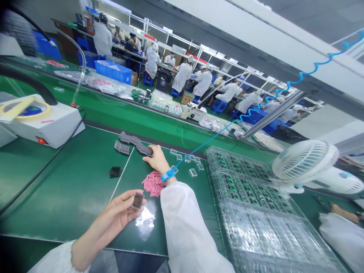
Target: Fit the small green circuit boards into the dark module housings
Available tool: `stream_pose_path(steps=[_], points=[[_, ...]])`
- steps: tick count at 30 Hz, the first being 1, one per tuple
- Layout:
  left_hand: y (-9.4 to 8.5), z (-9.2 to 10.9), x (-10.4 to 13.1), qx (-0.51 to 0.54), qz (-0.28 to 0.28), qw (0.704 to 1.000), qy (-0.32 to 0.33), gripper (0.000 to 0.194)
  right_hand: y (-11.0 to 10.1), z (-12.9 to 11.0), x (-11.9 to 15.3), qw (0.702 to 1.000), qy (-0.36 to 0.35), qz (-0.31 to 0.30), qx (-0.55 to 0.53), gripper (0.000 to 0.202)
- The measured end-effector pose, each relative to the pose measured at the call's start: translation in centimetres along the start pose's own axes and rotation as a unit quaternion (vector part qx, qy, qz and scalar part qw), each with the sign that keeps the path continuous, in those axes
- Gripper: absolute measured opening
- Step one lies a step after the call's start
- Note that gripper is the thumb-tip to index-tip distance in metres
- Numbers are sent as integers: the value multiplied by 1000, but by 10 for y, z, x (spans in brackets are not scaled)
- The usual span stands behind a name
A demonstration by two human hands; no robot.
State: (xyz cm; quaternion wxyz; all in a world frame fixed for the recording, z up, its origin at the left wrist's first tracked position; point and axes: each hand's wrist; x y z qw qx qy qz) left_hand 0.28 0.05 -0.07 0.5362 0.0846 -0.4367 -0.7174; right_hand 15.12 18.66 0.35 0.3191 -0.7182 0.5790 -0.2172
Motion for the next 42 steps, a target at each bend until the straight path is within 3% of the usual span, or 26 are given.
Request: stream_pose_path(steps=[7, 14, 21, 28, 33, 38, 42], points=[[-2, 0, 1, 3, -12, 1000, 3, 26, 3, -14, -6, 995, 24, -10, 98, 71], [-1, 0, 1, 8, -17, 1000, 14, 25, 11, -30, -9, 983, 31, 6, 182, 58], [-1, 0, 2, 7, -23, 1000, 16, 25, 15, -31, -9, 976, 15, 12, 218, 46], [-4, -1, 2, 10, -30, 999, 19, 24, -3, -28, 10, 970, 2, -13, 242, 42], [-3, -1, 1, 9, -31, 999, 18, 23, -10, -41, 26, 965, -8, -50, 257, 34], [-3, -1, 2, 10, -28, 999, 22, 21, -5, -50, 28, 973, -27, -79, 214, 58], [-3, -1, 3, 7, -31, 999, 23, 21, -18, -37, 33, 985, -42, -83, 143, 76]])
Point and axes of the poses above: each hand's wrist, its own x-axis away from the middle knuckle, its own y-axis out of the palm, z = x × y, and after that the axes turned 9 degrees about -x, right-handed
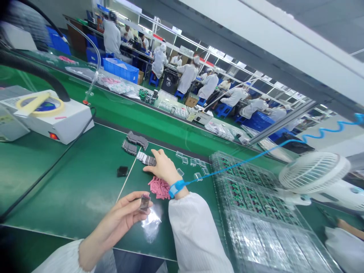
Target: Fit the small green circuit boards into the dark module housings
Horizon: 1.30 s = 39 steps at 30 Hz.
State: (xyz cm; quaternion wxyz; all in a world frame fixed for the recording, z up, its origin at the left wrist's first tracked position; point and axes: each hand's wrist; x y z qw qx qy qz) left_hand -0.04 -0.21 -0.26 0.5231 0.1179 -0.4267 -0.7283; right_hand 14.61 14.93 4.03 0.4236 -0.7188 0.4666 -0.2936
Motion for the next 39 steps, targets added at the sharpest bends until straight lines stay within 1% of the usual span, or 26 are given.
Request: stream_pose_path(steps=[2, 6, 12, 15, 21, 24, 26, 29, 32, 34, 36, 39], points=[[0, 0, 0, -1, -1, 1000, 0, 21, -4, 14, 7, 999, -1, 6, -36, 72], [1, 1, 1, 5, 0, 1000, -3, 21, -3, 35, 17, 996, -2, 22, -92, 49], [1, 2, 1, 28, 29, 999, -1, 25, 12, 44, 14, 987, -40, 73, -140, 37], [1, 2, 1, 40, 42, 998, 2, 29, 14, 47, 13, 981, -45, 95, -163, 36], [4, 4, -1, 68, 66, 995, 14, 32, 13, 53, 17, 968, -21, 138, -209, 43], [5, 6, -2, 83, 79, 993, 15, 23, 8, 48, 24, 960, -21, 155, -234, 31], [7, 9, -2, 87, 97, 991, 12, 18, 2, 38, 33, 954, -29, 158, -253, 23], [10, 13, -1, 100, 136, 986, 5, 21, -5, 18, 56, 948, -50, 150, -277, 18], [12, 15, 2, 137, 152, 978, -30, 27, -7, -3, 85, 945, -72, 132, -290, 15], [11, 14, 4, 164, 147, 974, -51, 29, -5, -14, 103, 945, -90, 121, -289, 14], [10, 11, 7, 176, 131, 974, -58, 27, -3, -23, 118, 948, -105, 114, -277, 14], [9, 7, 12, 160, 79, 982, -65, 22, 2, -32, 135, 958, -120, 98, -242, 14]])
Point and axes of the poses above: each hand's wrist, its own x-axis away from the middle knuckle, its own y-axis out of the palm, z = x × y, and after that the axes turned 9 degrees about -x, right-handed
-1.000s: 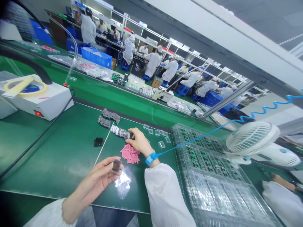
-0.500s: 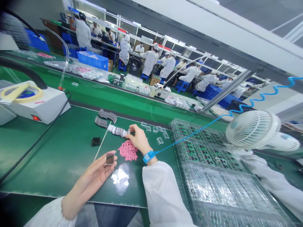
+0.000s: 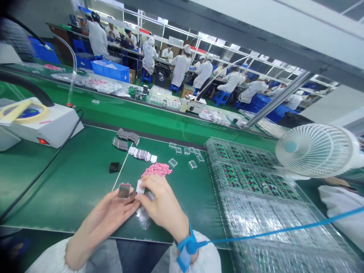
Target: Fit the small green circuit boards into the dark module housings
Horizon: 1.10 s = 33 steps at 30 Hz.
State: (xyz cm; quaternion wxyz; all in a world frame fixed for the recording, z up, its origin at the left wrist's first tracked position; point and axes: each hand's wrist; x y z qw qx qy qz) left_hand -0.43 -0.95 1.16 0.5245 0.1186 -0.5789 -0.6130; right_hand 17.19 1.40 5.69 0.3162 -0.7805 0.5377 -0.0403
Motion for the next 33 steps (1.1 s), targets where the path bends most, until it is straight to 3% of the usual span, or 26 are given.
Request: stream_pose_path(steps=[4, 15, 28, 31, 33], points=[[-1, -4, 4, -29, -41, 999, 4, 20, 9, -7, 12, 999, -15, -26, 32, 17], [3, -15, 10, -15, 6, 1000, 16, 23, 13, -2, 27, 999, -32, 17, -1, 14], [11, -15, 15, -50, 49, 997, 33, 22, 5, 20, 41, 978, -46, 170, 112, 7], [9, -10, 17, -38, 73, 996, 40, 23, 11, 22, 49, 967, -43, 211, 133, 12], [7, -6, 17, -22, 78, 996, 40, 23, 20, 22, 55, 969, -59, 196, 138, 17]])
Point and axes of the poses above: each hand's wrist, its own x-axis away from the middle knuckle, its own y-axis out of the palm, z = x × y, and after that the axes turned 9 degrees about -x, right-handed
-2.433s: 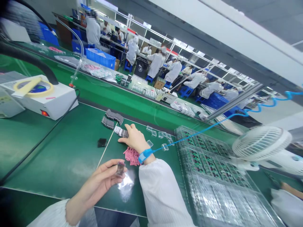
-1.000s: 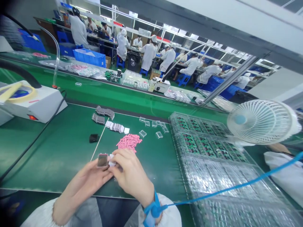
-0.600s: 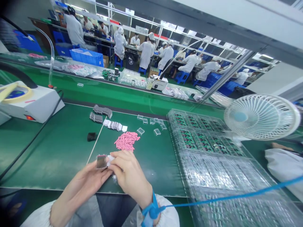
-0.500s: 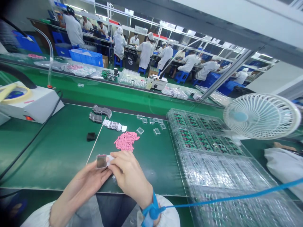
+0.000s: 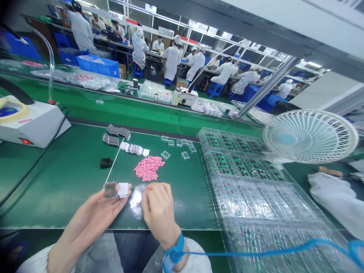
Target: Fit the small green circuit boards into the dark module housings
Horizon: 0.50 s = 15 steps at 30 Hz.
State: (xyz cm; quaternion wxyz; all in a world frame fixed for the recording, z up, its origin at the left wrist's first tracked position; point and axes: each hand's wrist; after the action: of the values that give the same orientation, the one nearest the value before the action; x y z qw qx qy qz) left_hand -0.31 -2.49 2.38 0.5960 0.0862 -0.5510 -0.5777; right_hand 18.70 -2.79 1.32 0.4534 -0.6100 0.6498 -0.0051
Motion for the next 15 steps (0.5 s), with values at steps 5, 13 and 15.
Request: stream_pose_path(steps=[5, 13, 15], points=[[-1, 4, 2, 43, -7, 999, -28, 18, 8, -8, 17, 996, -1, -49, -68, 19], [12, -16, 11, 107, -97, 983, -116, 22, 21, -34, 20, 883, 260, 78, -384, 33], [15, -24, 13, 100, -129, 980, -112, 25, 29, -42, 19, 834, 289, 79, -462, 41]])
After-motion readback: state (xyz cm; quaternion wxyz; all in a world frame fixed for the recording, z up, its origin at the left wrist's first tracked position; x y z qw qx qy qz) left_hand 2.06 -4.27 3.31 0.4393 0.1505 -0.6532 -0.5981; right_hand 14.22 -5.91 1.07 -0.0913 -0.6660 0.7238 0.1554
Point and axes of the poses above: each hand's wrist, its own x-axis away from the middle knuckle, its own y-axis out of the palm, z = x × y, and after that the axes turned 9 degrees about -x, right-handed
